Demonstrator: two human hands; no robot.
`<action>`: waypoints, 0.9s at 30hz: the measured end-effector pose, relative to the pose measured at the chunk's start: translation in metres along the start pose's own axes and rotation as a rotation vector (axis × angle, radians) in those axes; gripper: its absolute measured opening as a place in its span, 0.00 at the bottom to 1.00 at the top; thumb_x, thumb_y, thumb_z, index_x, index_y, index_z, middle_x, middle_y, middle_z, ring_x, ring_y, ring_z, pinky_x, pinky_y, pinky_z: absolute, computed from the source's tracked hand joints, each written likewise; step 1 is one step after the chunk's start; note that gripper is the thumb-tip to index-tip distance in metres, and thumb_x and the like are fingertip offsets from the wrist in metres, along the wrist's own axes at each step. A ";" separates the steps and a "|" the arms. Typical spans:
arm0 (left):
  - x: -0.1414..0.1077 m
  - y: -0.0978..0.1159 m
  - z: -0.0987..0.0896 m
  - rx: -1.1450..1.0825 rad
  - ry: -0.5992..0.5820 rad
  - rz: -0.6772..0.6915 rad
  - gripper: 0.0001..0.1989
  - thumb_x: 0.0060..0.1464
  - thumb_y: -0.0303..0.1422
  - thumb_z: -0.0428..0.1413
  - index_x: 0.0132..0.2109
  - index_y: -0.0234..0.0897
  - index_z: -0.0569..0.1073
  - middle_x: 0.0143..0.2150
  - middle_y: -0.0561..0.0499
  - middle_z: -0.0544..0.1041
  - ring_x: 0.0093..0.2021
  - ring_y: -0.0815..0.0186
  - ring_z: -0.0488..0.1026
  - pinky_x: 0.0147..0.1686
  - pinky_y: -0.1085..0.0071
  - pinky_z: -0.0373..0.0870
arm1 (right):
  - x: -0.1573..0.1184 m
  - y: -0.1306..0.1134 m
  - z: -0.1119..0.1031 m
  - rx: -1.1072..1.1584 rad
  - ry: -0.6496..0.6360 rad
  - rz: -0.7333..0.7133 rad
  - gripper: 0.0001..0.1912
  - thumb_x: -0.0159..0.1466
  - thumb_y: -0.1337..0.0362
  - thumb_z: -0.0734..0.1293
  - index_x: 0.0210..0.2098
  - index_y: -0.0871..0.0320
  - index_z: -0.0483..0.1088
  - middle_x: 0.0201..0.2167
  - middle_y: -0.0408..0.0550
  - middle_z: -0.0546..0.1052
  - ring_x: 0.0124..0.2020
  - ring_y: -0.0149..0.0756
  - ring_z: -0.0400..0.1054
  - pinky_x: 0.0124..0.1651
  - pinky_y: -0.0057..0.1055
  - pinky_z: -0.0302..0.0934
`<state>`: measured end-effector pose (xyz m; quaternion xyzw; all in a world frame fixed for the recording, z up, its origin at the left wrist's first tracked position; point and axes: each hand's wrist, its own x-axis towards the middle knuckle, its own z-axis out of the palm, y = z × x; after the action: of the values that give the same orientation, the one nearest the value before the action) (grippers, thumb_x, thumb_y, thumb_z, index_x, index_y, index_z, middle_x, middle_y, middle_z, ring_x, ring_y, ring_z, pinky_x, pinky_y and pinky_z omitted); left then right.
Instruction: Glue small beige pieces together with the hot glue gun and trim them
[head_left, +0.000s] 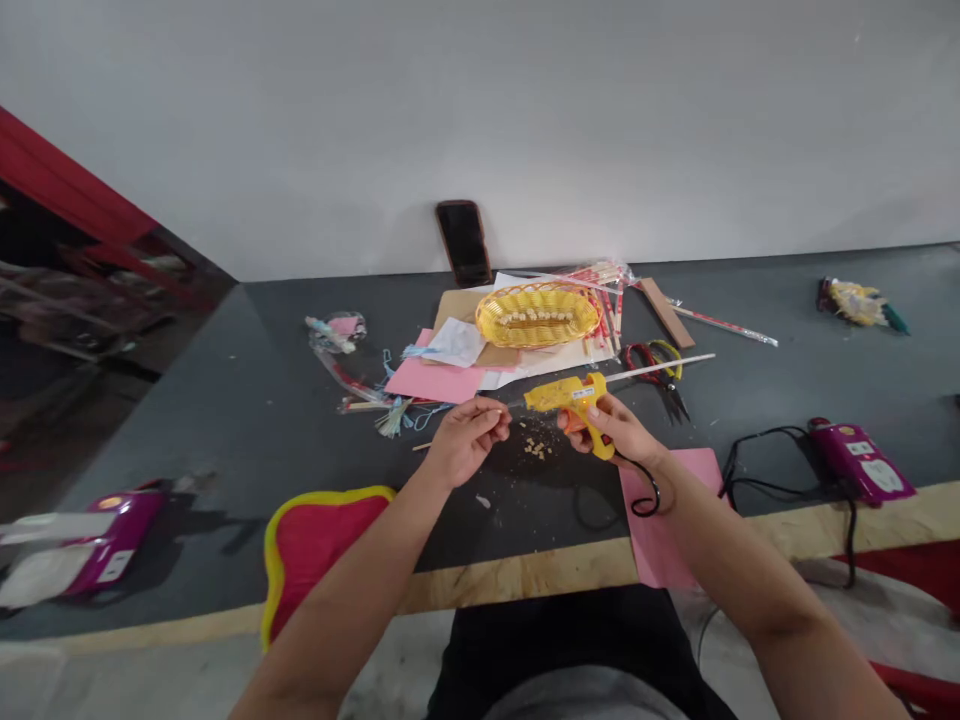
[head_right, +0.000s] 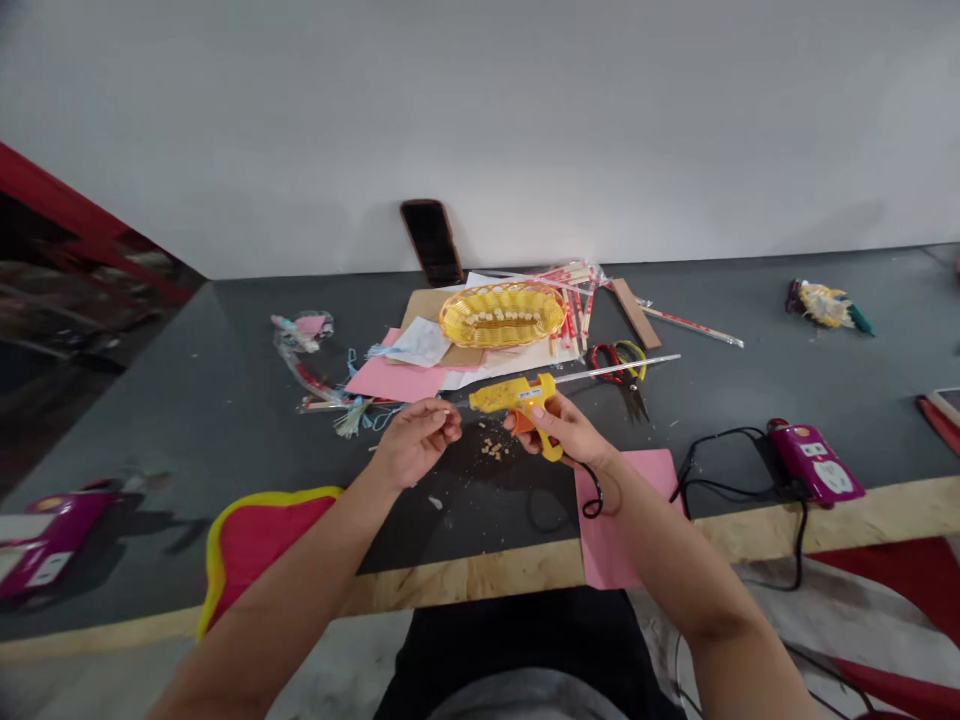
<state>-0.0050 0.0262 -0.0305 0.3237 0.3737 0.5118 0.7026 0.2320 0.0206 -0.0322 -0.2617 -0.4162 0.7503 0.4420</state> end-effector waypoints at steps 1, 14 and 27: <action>0.001 -0.003 -0.002 -0.038 -0.006 -0.023 0.14 0.36 0.35 0.74 0.30 0.35 0.81 0.26 0.50 0.79 0.24 0.72 0.71 0.26 0.75 0.69 | -0.001 0.000 0.001 -0.024 0.002 -0.011 0.21 0.59 0.48 0.74 0.42 0.56 0.69 0.34 0.47 0.78 0.27 0.30 0.67 0.27 0.27 0.60; 0.003 0.003 -0.011 -0.067 -0.019 0.012 0.12 0.39 0.35 0.73 0.29 0.34 0.81 0.25 0.50 0.79 0.24 0.72 0.73 0.24 0.77 0.70 | -0.009 0.010 0.010 -0.312 0.036 -0.175 0.19 0.66 0.46 0.65 0.49 0.51 0.66 0.34 0.46 0.75 0.32 0.36 0.69 0.36 0.37 0.66; -0.003 0.035 -0.003 0.096 -0.007 0.063 0.12 0.39 0.37 0.72 0.28 0.36 0.80 0.28 0.50 0.79 0.24 0.72 0.71 0.26 0.76 0.70 | -0.004 0.009 0.010 -0.130 0.095 -0.083 0.17 0.64 0.49 0.69 0.45 0.54 0.69 0.36 0.46 0.77 0.28 0.29 0.67 0.32 0.30 0.63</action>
<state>-0.0246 0.0330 -0.0019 0.3707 0.3849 0.5139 0.6711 0.2226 0.0106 -0.0348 -0.3077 -0.4528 0.6895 0.4742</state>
